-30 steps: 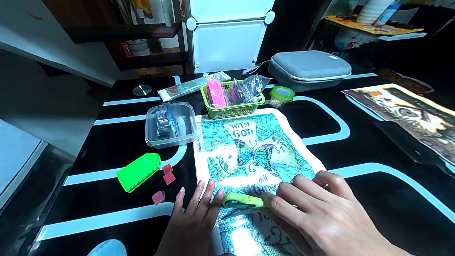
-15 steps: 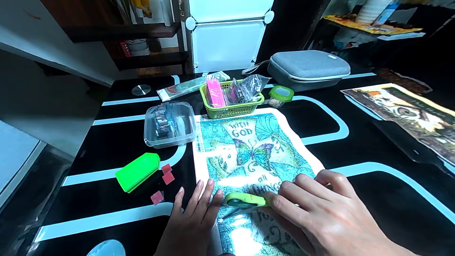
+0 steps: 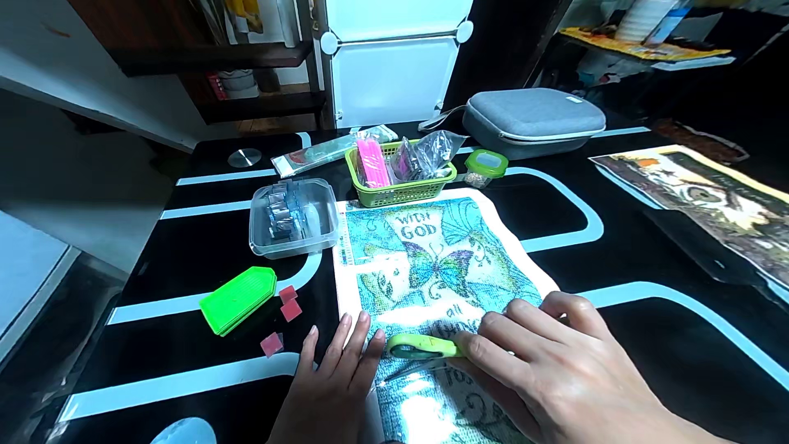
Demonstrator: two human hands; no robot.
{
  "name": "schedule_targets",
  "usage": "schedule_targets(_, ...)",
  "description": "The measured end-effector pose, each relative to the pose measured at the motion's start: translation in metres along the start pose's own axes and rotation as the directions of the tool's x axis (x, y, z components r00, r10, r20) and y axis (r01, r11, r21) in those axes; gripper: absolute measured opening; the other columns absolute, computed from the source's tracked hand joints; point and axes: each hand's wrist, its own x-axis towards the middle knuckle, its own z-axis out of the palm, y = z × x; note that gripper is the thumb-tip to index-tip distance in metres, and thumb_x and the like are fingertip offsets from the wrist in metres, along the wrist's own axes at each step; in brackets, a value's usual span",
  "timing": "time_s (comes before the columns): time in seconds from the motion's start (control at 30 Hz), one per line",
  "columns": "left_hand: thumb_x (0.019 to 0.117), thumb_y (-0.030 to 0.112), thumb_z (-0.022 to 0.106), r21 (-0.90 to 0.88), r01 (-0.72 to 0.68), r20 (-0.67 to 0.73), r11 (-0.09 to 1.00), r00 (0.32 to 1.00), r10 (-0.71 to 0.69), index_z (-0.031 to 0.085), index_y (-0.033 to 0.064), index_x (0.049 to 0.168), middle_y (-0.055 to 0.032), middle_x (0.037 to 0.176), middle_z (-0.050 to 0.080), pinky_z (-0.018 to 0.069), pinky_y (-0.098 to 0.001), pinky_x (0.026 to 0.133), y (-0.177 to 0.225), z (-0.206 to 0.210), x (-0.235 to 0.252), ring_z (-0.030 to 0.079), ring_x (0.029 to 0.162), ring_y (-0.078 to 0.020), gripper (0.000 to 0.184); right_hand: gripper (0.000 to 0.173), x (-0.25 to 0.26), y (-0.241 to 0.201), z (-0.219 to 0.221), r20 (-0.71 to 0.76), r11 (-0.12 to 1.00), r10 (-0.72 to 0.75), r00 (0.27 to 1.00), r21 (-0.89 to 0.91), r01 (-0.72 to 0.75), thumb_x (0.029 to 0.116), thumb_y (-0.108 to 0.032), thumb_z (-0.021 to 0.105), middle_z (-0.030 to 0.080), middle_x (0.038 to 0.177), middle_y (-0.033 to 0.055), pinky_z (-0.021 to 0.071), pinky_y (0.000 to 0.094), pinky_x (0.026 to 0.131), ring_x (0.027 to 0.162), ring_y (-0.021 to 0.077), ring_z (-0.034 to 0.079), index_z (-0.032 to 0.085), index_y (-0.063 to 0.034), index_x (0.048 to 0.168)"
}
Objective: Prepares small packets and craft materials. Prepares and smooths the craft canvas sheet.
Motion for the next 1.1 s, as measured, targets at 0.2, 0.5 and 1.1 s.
schedule_targets(0.2, 0.0856, 0.088, 0.032, -0.016, -0.005, -0.008, 1.000, 1.000, 0.005, 0.045, 0.0087, 0.154, -0.0169, 0.160, 0.042, 0.0272, -0.0742, 0.109, -0.0003, 0.0010, -0.0004, 0.039, 0.148, -0.0394, 0.105, 0.024, 0.0012, 0.0004, -0.0002, 0.006, 1.000, 0.004, 1.000, 0.010, -0.004, 0.1043, -0.031, 0.046, 0.051, 0.068, -0.0022, 0.0361, 0.0398, 0.077, 0.067, 0.0194, 0.051, 0.062, -0.0213, 0.089)
schedule_targets(0.5, 0.0864, 0.087, 0.033, -0.024, -0.005, -0.011, 1.000, 1.000, 0.005, 0.047, 0.0083, 0.152, -0.0167, 0.160, 0.042, 0.0275, -0.0730, 0.110, 0.0002, 0.0005, -0.0010, 0.040, 0.147, -0.0384, 0.103, 0.031, 0.0047, -0.0030, 0.0004, 0.003, 0.999, 0.035, 0.999, 0.036, -0.035, 0.1060, -0.038, 0.045, 0.052, 0.068, -0.0018, 0.0354, 0.0393, 0.077, 0.067, 0.0195, 0.051, 0.064, -0.0211, 0.088)
schedule_targets(1.1, 0.0841, 0.086, 0.040, 0.001, -0.016, -0.064, 1.000, 0.998, 0.016, 0.051, 0.0076, 0.149, -0.0152, 0.158, 0.045, 0.0299, -0.0726, 0.109, -0.0004, 0.0049, -0.0017, 0.042, 0.146, -0.0372, 0.102, 0.025, 0.0079, -0.0068, 0.0021, 0.002, 1.000, 0.003, 1.000, 0.019, -0.003, 0.1045, -0.033, 0.047, 0.052, 0.068, -0.0014, 0.0354, 0.0394, 0.076, 0.067, 0.0201, 0.051, 0.063, -0.0212, 0.089)
